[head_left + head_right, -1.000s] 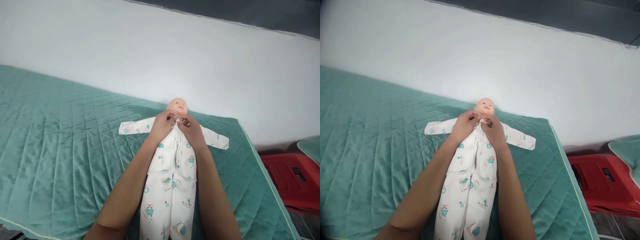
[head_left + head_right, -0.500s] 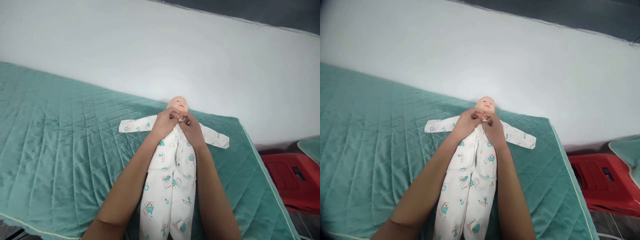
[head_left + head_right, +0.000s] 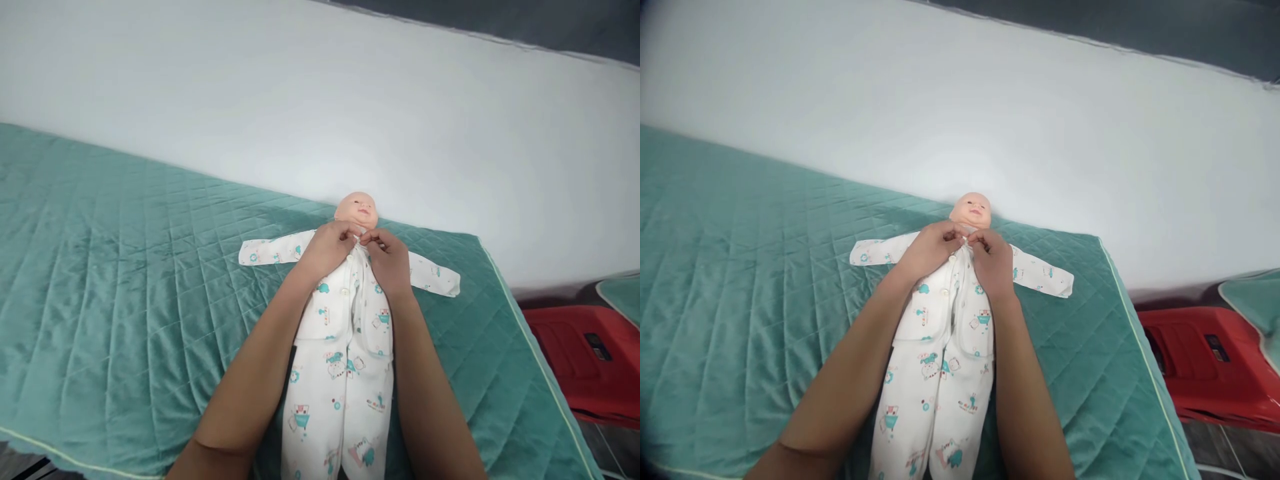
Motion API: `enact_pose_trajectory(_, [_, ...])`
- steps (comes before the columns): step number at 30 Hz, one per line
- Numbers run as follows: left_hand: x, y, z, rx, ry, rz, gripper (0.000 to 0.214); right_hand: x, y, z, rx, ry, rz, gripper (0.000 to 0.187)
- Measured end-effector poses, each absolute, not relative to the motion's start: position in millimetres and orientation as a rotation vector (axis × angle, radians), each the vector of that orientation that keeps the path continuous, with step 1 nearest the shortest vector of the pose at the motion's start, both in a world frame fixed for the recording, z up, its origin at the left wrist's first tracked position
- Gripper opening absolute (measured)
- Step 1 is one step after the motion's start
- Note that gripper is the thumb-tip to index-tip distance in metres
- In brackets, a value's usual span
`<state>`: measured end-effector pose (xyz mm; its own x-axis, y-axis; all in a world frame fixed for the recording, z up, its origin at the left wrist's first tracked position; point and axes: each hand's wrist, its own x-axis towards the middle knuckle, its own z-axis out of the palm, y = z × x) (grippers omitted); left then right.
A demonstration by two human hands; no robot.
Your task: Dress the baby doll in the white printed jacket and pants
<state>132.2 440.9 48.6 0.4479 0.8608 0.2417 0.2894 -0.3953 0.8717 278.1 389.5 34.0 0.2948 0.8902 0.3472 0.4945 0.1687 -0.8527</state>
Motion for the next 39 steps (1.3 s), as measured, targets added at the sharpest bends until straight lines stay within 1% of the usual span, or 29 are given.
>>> enact_pose_trajectory(6, [132, 442, 47, 2.085, 0.955, 0.87, 0.03, 276, 389, 34, -1.501, -1.385, 0.361, 0.021])
enact_pose_trajectory(12, [134, 443, 45, 2.07, 1.028, 0.862, 0.024, 275, 388, 34, -1.512, -1.428, 0.256, 0.025])
enact_pose_trajectory(18, [134, 445, 43, 2.039, 1.009, 0.868, 0.016, 276, 388, 34, -1.534, -1.405, 0.27, 0.028])
enact_pose_trajectory(25, [133, 445, 41, 1.98, 0.953, 0.967, 0.025, 278, 389, 30, -1.478, -1.386, 0.322, 0.029])
enact_pose_trajectory(30, [135, 442, 45, 2.075, 1.026, 0.949, 0.023, 277, 389, 31, -1.461, -1.364, 0.355, 0.03])
enact_pose_trajectory(33, [136, 440, 45, 2.16, 1.1, 0.925, 0.025, 278, 390, 30, -1.455, -1.367, 0.356, 0.029])
enact_pose_trajectory(39, [133, 441, 40, 2.295, 0.991, 0.948, 0.032, 273, 374, 44, -1.588, -1.409, 0.302, 0.021])
